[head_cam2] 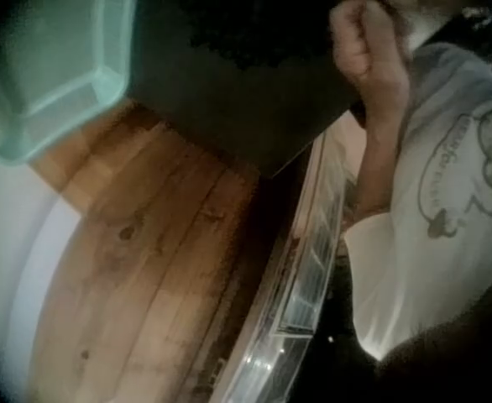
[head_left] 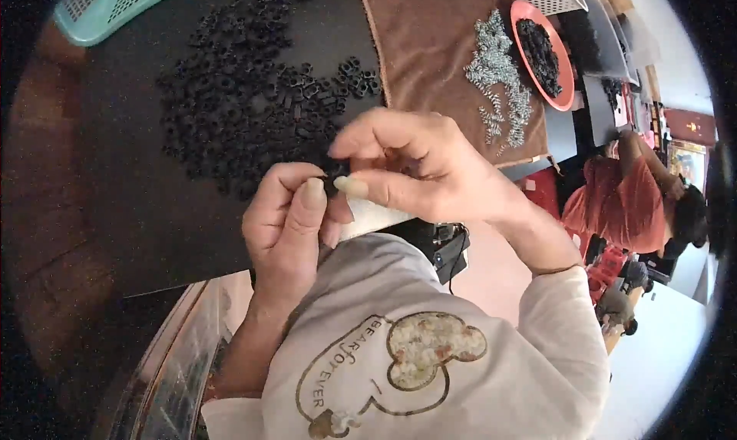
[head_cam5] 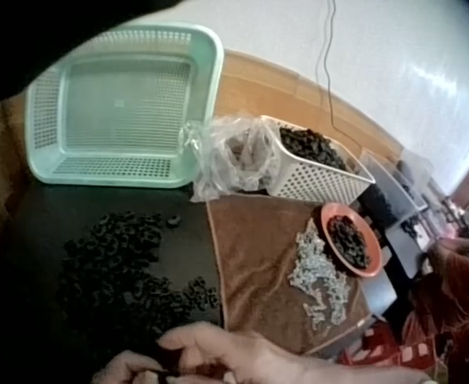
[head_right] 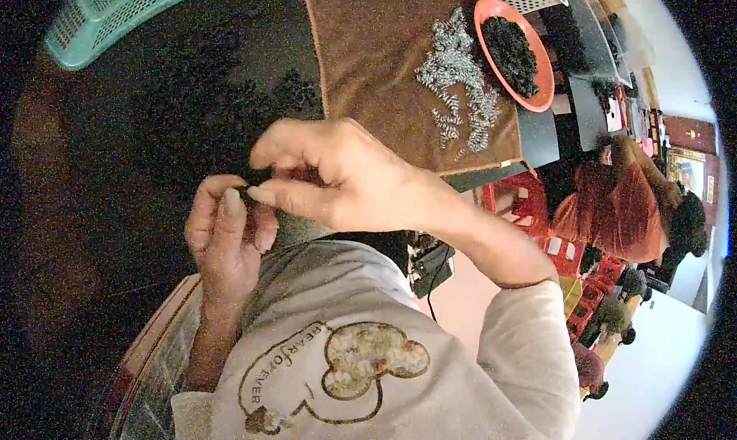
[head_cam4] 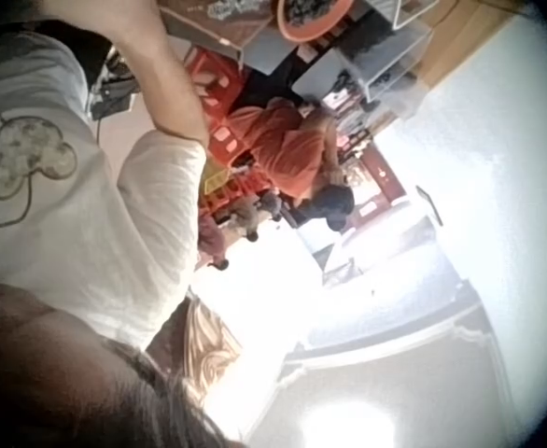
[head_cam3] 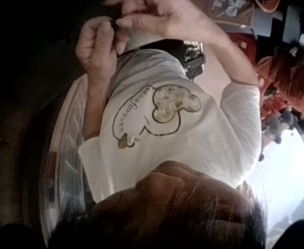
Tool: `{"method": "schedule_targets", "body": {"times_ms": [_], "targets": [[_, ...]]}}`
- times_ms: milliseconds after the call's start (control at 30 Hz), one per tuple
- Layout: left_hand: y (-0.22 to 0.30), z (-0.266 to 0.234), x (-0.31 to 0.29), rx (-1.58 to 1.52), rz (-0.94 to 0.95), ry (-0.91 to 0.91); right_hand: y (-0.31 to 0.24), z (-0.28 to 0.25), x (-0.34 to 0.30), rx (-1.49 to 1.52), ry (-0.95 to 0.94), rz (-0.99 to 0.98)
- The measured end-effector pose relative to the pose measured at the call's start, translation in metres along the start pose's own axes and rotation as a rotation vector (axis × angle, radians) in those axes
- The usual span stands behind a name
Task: Inserting small silver pins into black circular plastic components.
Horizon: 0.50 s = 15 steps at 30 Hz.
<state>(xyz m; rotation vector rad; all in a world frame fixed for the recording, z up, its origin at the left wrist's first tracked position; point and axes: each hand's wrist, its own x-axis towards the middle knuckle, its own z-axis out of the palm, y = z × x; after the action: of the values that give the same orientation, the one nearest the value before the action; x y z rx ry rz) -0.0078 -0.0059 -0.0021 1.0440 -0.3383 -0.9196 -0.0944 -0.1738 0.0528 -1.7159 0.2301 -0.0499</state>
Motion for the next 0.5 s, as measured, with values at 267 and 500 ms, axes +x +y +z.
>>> {"method": "schedule_targets", "body": {"times_ms": [267,500], "targets": [[0.003,0.001,0.005,-0.051,-0.006,-0.131,0.010,-0.006,0.004,-0.299,-0.005,-0.409],[0.014,0.003,0.003,-0.063,-0.143,-0.239,-0.004,-0.005,-0.007,-0.928,0.001,-0.574]]}}
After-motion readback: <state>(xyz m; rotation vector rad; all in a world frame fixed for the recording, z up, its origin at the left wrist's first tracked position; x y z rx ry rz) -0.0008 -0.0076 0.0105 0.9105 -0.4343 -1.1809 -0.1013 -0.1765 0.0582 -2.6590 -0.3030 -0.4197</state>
